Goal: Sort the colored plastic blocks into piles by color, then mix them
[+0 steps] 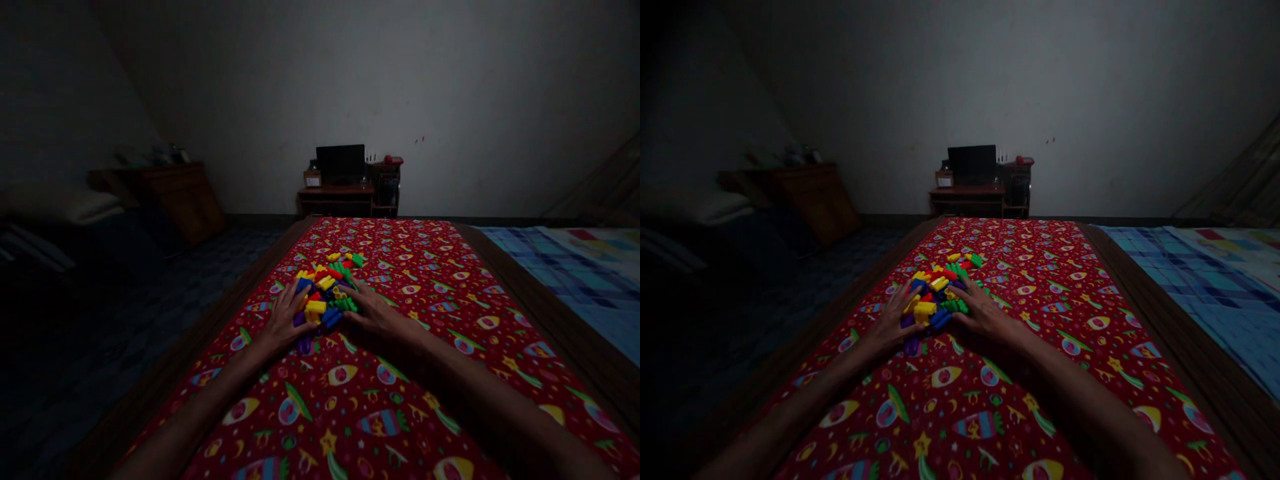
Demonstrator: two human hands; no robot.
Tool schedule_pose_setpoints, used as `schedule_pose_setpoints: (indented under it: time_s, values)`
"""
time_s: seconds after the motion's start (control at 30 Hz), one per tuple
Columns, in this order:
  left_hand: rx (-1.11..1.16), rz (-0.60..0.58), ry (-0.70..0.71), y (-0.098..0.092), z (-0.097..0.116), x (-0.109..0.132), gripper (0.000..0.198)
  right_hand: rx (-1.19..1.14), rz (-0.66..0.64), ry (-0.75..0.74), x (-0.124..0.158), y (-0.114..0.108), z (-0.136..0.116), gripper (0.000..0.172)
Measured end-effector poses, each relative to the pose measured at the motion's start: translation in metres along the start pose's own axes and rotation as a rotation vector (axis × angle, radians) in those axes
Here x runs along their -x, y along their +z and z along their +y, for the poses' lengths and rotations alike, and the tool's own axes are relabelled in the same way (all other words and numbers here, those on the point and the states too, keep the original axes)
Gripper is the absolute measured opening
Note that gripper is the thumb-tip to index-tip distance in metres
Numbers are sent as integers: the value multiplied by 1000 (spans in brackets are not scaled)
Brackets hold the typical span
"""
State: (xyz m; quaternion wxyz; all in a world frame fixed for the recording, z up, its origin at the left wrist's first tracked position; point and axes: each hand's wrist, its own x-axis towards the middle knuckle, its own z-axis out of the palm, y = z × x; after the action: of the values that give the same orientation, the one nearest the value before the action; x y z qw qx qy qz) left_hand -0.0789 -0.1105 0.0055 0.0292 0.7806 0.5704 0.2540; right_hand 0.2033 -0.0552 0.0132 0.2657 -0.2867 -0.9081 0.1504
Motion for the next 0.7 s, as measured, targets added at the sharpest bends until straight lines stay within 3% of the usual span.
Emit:
schedule_pose_setpoints:
  time_s: [0.07,0.17,0.3,0.37,0.47,0.57,0.7]
  values:
    - [37,65,-89,3,-4,1,72,-21,78,122,8,-4,11,58]
    - [134,111,-219,18,1,-2,64,-33,169,305,11,12,18,59]
    - [272,220,-241,35,10,-29,58,-104,211,324,-11,49,5,64]
    - [337,291,-286,35,5,-43,55,-169,221,306,-27,56,-2,65]
    - [422,393,-383,29,-15,-53,53,-242,280,269,-52,40,6,61]
    - [478,473,-447,27,-35,-54,53,-217,360,268,-80,7,35,59]
    - [503,462,-483,32,-44,-54,55,-174,266,378,-121,-16,76,58]
